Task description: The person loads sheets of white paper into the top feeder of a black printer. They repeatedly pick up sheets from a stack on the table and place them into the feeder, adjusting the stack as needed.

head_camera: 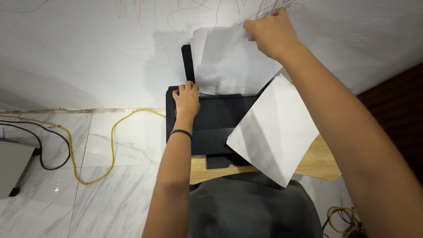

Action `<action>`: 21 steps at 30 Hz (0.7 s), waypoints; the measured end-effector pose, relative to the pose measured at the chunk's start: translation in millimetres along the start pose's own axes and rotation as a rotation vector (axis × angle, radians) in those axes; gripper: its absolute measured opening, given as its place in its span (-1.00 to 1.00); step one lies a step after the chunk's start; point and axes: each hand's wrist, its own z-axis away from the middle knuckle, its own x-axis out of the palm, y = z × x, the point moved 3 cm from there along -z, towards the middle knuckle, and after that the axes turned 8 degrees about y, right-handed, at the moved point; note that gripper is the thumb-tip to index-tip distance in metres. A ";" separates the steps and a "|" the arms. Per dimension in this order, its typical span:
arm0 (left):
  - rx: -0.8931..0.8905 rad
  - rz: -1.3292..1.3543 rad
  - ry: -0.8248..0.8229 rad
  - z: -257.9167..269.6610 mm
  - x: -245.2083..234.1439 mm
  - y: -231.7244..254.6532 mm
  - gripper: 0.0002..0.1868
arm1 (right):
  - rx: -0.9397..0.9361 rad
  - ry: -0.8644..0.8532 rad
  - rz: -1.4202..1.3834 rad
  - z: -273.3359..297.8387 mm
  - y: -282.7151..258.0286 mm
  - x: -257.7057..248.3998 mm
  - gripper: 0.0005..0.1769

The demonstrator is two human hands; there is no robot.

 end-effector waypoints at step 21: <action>-0.106 0.176 0.111 -5.2 -16.2 -3.6 -0.51 | -0.059 -0.119 -0.019 -11.0 -27.3 11.6 -0.82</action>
